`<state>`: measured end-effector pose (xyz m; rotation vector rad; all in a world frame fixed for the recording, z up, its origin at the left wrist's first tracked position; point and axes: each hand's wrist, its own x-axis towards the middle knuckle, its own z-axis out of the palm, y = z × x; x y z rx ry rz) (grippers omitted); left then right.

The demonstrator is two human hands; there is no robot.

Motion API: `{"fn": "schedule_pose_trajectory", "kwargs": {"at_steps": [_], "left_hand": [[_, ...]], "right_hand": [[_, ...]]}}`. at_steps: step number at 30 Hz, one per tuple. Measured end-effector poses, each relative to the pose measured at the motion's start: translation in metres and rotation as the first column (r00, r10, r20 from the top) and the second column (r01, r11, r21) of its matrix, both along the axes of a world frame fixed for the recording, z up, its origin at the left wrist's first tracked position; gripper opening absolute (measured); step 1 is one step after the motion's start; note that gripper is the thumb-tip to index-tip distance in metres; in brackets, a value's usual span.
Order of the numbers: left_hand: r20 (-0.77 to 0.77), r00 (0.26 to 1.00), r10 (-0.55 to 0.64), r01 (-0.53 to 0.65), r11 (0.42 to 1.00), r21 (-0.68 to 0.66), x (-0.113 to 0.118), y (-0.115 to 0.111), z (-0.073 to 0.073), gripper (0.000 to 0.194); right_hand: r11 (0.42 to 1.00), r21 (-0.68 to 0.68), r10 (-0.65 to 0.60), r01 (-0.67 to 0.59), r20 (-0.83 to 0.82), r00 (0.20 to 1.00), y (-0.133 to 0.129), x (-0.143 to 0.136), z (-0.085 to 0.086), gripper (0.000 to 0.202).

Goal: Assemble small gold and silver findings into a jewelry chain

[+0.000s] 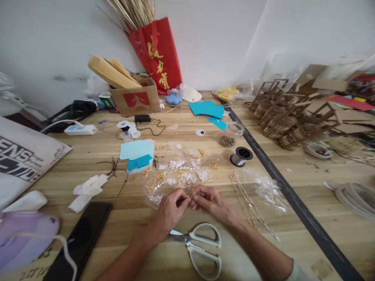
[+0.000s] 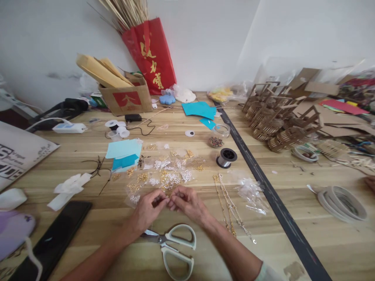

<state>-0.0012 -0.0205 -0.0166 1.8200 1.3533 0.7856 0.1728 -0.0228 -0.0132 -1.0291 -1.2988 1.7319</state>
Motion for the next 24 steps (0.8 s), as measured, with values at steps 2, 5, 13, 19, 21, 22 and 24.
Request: {"fn": "schedule_pose_trajectory", "kwargs": {"at_steps": [2,5,13,19,21,22,24], "left_hand": [[0.004,1.000,0.003,-0.003,0.999,-0.039,0.000,0.001,0.003,0.014],[0.012,1.000,-0.006,0.008,0.994,-0.107,0.000,0.003,0.005,0.017],[0.357,0.934,0.019,0.132,0.909,-0.396,-0.005,0.010,0.003,0.025],[0.532,0.845,0.056,0.232,0.858,-0.458,-0.010,0.010,-0.001,0.015],[0.551,0.832,0.062,0.246,0.849,-0.467,-0.010,0.010,-0.004,0.015],[0.559,0.826,0.068,0.249,0.846,-0.472,-0.010,0.009,-0.005,0.016],[0.584,0.807,0.085,0.258,0.839,-0.479,-0.009,0.009,-0.007,0.019]], "right_hand": [[0.999,0.052,-0.016,0.016,-0.001,1.000,-0.001,-0.001,0.000,0.034],[0.989,0.144,-0.051,0.040,0.068,0.996,-0.002,-0.002,0.000,0.031],[0.963,0.267,-0.094,0.027,0.242,0.966,-0.004,-0.002,-0.003,0.023],[0.943,0.333,-0.122,0.025,0.274,0.954,-0.004,-0.002,-0.003,0.018],[0.943,0.332,-0.126,0.028,0.280,0.952,-0.004,-0.003,-0.002,0.018],[0.944,0.329,-0.127,0.028,0.283,0.951,-0.004,-0.003,-0.002,0.019],[0.945,0.326,-0.127,0.026,0.291,0.948,-0.004,-0.003,-0.001,0.019]]}}
